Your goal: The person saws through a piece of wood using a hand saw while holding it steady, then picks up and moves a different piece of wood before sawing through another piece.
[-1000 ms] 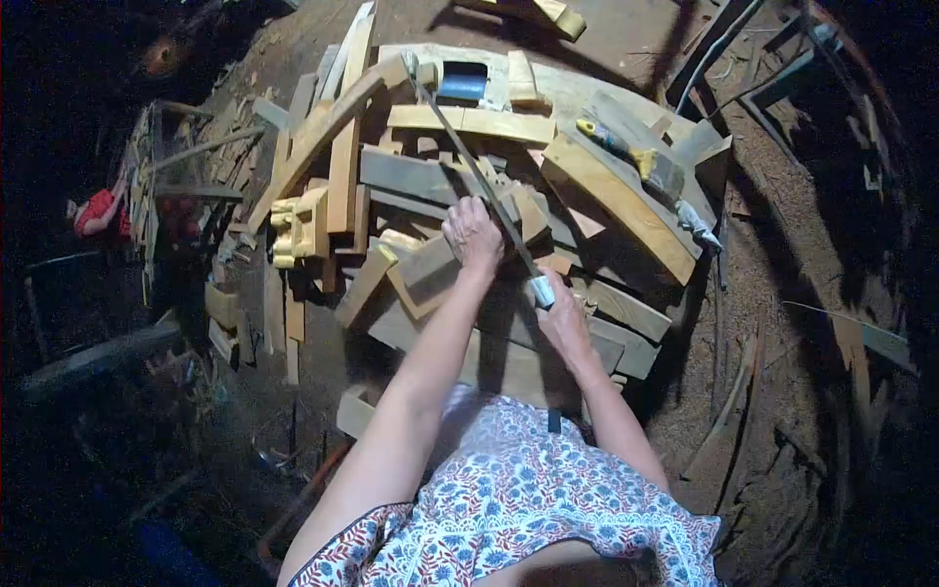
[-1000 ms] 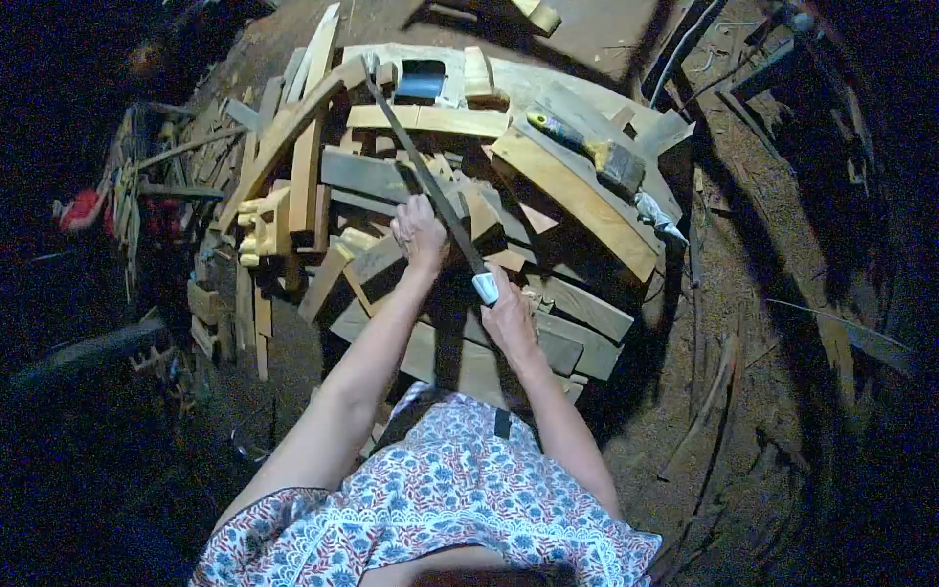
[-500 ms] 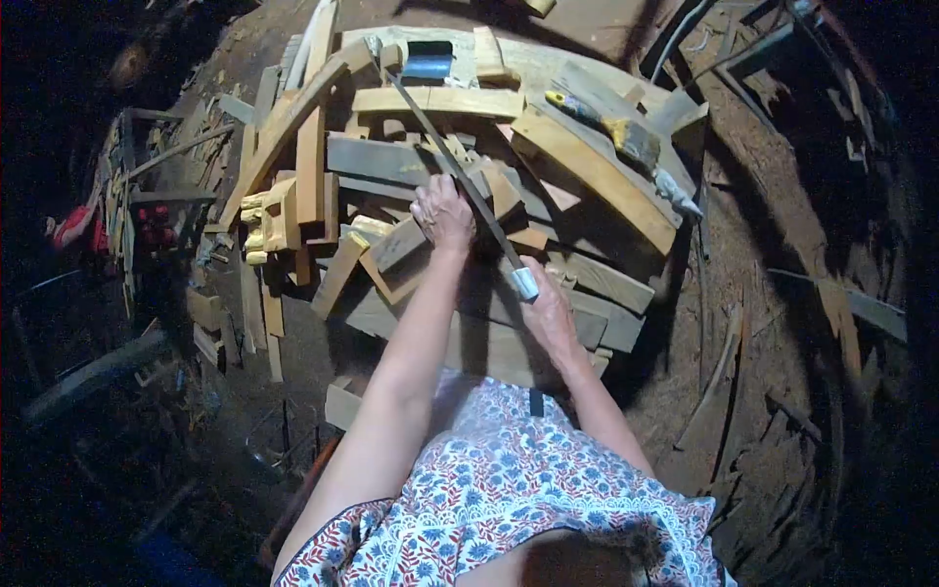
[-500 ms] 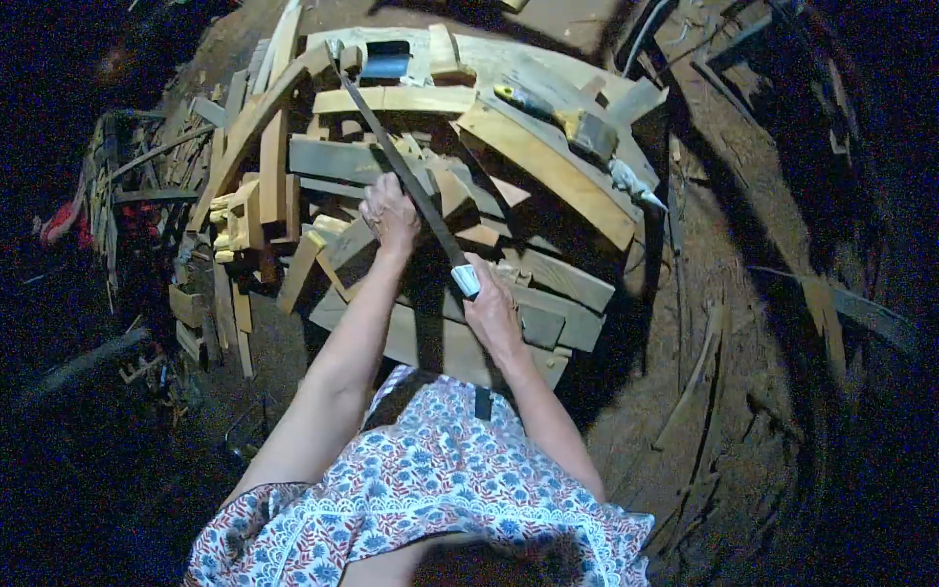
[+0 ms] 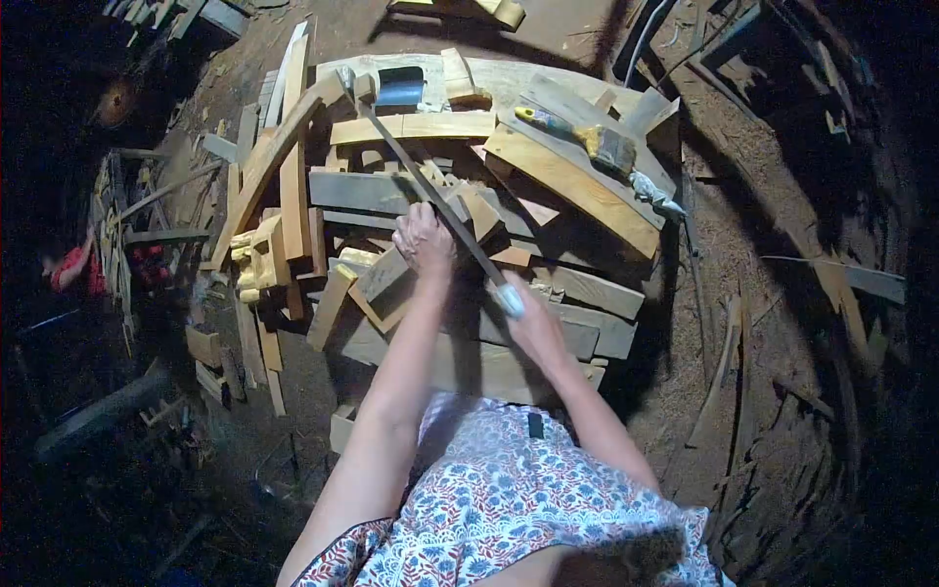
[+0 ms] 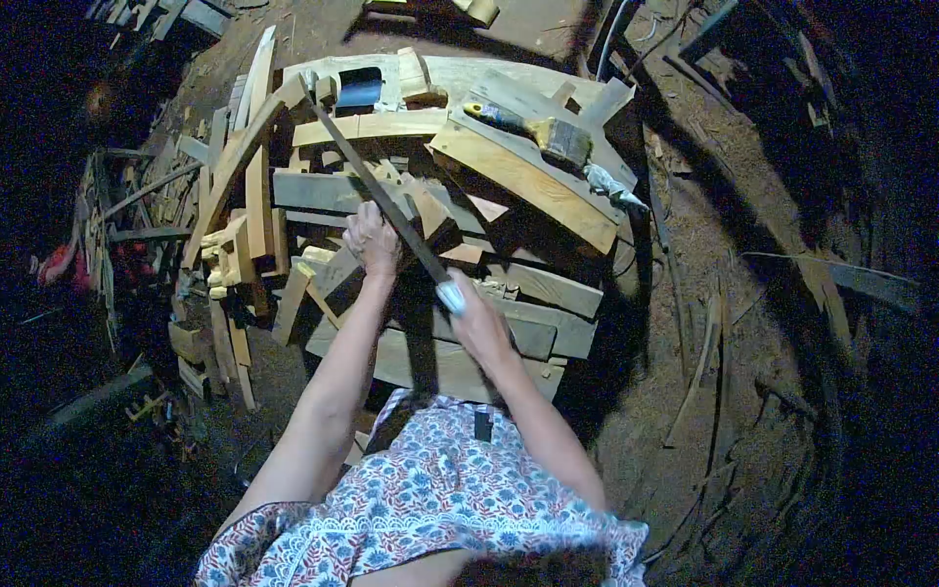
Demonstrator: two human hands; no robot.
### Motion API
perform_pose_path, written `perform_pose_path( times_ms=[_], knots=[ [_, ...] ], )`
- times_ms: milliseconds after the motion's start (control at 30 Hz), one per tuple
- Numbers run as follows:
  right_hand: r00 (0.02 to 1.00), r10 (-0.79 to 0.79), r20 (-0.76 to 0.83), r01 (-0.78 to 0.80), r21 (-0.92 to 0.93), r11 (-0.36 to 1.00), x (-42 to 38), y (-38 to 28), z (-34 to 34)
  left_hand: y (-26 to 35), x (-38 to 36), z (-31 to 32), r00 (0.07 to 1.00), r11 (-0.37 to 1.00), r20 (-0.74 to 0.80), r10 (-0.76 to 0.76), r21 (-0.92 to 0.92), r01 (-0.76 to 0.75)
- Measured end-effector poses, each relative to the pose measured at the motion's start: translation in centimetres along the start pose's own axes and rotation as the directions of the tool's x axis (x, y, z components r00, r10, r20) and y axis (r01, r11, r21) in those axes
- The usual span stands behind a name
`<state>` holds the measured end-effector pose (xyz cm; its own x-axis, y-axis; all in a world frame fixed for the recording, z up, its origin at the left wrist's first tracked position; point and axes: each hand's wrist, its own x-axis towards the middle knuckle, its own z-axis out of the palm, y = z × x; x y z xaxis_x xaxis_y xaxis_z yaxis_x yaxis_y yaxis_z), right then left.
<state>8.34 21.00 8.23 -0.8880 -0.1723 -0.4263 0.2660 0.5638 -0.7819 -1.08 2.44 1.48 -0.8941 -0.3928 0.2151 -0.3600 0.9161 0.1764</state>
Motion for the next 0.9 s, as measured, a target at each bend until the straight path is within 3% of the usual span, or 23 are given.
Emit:
perform_pose_path(
  times_ms=[100,167,300,500,600,700,833,900],
  knots=[
    [0.999,-0.038,-0.007,0.038,-0.045,0.998,2.2,-0.7,1.0,-0.3,0.4,0.1,0.999,0.999,0.003,-0.036,0.034,0.035],
    [0.948,-0.291,-0.127,0.296,0.021,0.955,1.4,0.0,1.1,-0.3,0.2,0.0,1.000,1.000,0.008,-0.020,0.001,0.020],
    [0.987,-0.136,-0.090,0.140,0.041,0.989,0.4,-1.1,1.4,-0.1,0.4,-0.3,1.000,1.000,-0.018,0.021,-0.021,-0.021],
    [0.982,-0.140,-0.125,0.141,-0.004,0.990,2.0,0.1,3.0,0.0,0.3,0.1,0.998,0.999,0.045,-0.032,0.010,0.032],
    [0.973,-0.194,-0.125,0.198,0.019,0.980,1.7,-0.6,2.0,0.1,0.4,0.5,0.999,1.000,-0.028,-0.021,-0.003,0.021],
    [1.000,-0.019,0.006,0.019,-0.027,0.999,-0.7,-0.6,0.2,-0.5,0.0,0.7,1.000,1.000,-0.029,0.010,-0.004,-0.010],
    [1.000,-0.013,-0.023,0.011,-0.080,0.997,-5.4,3.2,-0.2,-0.1,0.2,0.6,1.000,0.999,0.008,-0.023,-0.030,0.023],
    [0.999,0.004,-0.042,-0.003,0.016,1.000,-5.2,3.0,0.5,-0.5,0.4,1.0,0.997,0.999,-0.069,0.030,-0.035,-0.032]
  ],
)
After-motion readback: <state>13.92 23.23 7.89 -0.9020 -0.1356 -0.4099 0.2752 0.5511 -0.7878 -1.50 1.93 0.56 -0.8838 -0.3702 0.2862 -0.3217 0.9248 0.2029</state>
